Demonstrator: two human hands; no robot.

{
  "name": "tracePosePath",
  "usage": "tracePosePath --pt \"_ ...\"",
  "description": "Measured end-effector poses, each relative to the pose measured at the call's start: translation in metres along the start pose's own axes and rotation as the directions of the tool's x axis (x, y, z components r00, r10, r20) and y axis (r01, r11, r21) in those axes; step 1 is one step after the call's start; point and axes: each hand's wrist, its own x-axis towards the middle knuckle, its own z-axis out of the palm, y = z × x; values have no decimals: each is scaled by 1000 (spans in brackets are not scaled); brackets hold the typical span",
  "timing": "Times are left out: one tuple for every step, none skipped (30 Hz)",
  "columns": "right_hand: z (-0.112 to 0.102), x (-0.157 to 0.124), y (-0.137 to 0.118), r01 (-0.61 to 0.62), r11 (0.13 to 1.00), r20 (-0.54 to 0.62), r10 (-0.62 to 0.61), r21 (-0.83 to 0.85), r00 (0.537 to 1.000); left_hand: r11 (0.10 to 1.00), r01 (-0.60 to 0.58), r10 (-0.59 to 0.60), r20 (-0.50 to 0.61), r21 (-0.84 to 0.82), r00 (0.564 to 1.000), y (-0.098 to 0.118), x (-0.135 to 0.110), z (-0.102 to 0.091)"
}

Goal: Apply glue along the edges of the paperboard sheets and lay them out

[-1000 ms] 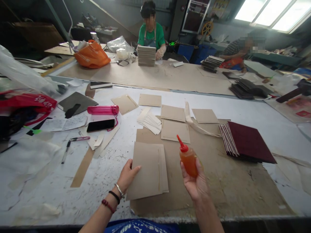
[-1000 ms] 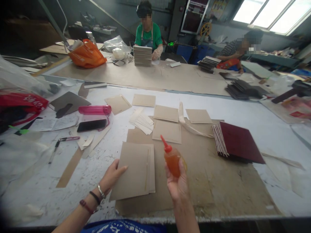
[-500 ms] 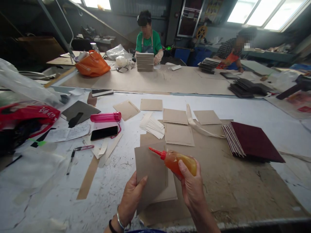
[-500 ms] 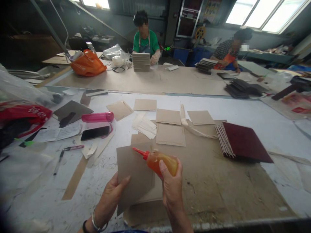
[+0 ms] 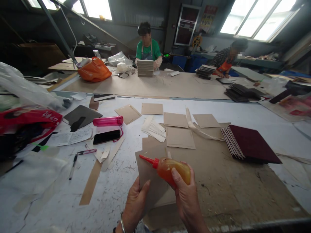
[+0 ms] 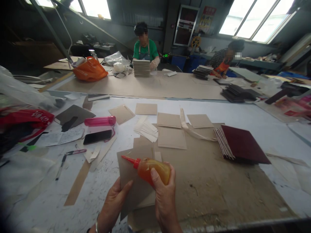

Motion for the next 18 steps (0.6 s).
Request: tracePosePath --pt "3 -4 0 -4 1000 5 4 2 1000 1000 -5 5 -3 -15 1000 0 0 0" --pt "7 -9 0 -11 1000 19 11 12 1000 1000 -10 10 -11 -28 1000 0 -1 0" --pt "11 -14 -1 -32 999 51 30 37 998 999 -15 14 -21 -42 1000 0 -1 0" --pt "15 -18 -2 -73 995 109 65 72 992 998 -21 19 -31 -59 999 1 -1 0" --pt "19 -23 -4 -136 984 190 113 114 975 996 -27 24 -41 -83 999 2 -2 0" --pt "22 -27 -6 -215 964 282 165 158 945 992 -33 27 -48 -119 998 3 -2 0" --pt "24 -30 -8 -298 934 368 212 195 905 985 -33 24 -54 -167 998 5 -1 0" --pt "25 -32 -10 -366 904 433 245 222 867 973 -17 4 -59 -229 998 7 -1 -1" --pt "23 -34 -12 -408 880 466 263 243 845 953 14 -32 -58 -302 998 11 0 -2" --pt "20 -34 -14 -419 870 464 269 258 844 923 54 -80 -54 -381 995 14 1 -4" --pt "16 -33 -15 -403 876 435 264 265 861 885 94 -130 -49 -457 990 19 2 -7" --pt "9 -31 -15 -365 894 386 251 258 888 843 126 -173 -41 -523 984 24 4 -10" --pt "2 -29 -15 -313 920 320 231 235 919 803 145 -201 -32 -578 979 30 5 -13" --pt "-6 -26 -14 -252 947 240 202 200 949 769 151 -208 -21 -621 978 36 6 -16" --pt "-15 -23 -13 -194 969 158 170 155 973 746 142 -200 -15 -651 980 42 7 -19" --pt "-23 -21 -12 -141 985 81 133 104 988 730 126 -183 -15 -672 983 48 7 -22" --pt "-31 -18 -11 -99 994 22 98 52 995 722 105 -159 -17 -684 987 54 7 -23" --pt "-38 -17 -9 -62 998 -19 62 1 998 719 81 -137 -27 -690 990 59 7 -25"
